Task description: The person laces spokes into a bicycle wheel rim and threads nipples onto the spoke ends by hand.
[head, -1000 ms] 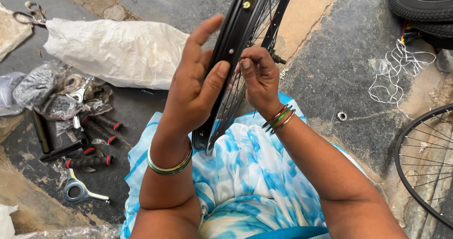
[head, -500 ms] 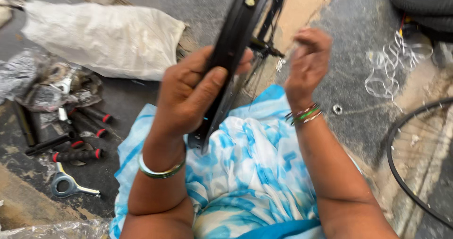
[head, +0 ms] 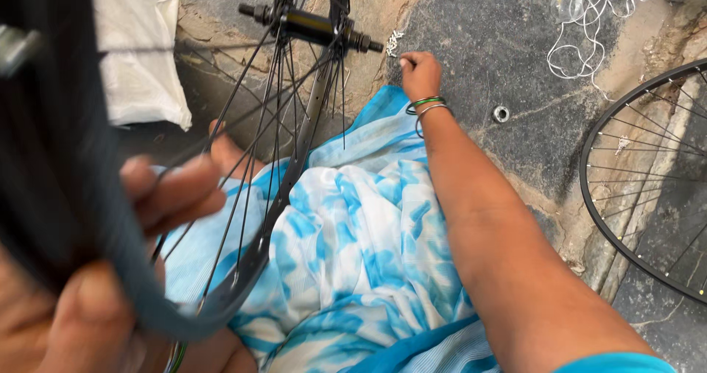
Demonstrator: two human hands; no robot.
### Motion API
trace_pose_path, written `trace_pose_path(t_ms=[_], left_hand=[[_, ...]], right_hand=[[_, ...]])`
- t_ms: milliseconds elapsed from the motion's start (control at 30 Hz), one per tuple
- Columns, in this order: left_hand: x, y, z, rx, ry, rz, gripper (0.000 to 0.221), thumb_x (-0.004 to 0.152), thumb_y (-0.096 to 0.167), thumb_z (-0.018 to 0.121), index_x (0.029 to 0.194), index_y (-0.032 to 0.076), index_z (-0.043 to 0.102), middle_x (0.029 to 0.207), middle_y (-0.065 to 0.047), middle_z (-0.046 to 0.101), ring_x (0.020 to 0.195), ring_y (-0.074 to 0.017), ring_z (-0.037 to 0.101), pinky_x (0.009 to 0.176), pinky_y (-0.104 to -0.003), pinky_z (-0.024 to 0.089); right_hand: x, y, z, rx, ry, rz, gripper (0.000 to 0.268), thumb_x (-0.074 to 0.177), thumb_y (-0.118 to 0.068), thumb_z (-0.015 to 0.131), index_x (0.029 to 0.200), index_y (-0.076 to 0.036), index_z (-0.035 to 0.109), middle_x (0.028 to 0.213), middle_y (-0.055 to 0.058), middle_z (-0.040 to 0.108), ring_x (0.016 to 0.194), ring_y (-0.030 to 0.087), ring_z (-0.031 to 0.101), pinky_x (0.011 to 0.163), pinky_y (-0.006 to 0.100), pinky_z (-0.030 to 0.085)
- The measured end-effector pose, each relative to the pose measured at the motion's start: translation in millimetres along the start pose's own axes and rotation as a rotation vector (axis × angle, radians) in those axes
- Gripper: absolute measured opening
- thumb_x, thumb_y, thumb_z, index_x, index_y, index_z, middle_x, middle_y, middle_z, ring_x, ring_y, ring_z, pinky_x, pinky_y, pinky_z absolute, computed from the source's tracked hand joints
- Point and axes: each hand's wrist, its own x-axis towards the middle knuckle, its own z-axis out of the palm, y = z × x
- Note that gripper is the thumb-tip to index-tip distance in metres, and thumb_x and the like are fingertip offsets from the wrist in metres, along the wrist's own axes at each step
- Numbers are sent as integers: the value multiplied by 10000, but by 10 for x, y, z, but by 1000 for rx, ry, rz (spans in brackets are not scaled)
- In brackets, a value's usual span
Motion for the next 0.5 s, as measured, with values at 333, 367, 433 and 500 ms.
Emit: trace_pose_path(t_ms=[333,367,433,500], left_hand=[[272,-169,58,121,-33,152,475,1068,329,560,1358,-46,534,1216,-245,695,1120,-300,728,979,-408,577],[249,-165,57,134,-37,170,462,1071,321,558,1351,-46,544,1201,-238,703,1102,-296,733,975,-400,583],[197,-136,62,159,-52,216,438,1077,306,554,1336,-47,566,1172,-224,721,1067,-289,744,965,-386,594],[132,-80,69,184,-68,279,416,1083,291,550,1322,-47,587,1143,-210,739,1032,-282,755,956,-371,605]], right_hand=[[8,-71,179,-128,-54,3,114,867,-148,785,873,-67,706,947,141,679,912,366,658,758,461,518],[-5,-35,163,-55,0,-63,99,898,-118,771,902,-56,694,950,130,688,899,332,668,777,437,535],[74,20,78,18,63,-132,86,928,-89,757,931,-46,682,952,121,697,887,298,678,797,412,551],[211,-17,-78,443,27,482,77,924,-88,705,933,-59,634,842,77,700,744,158,681,672,308,556]])
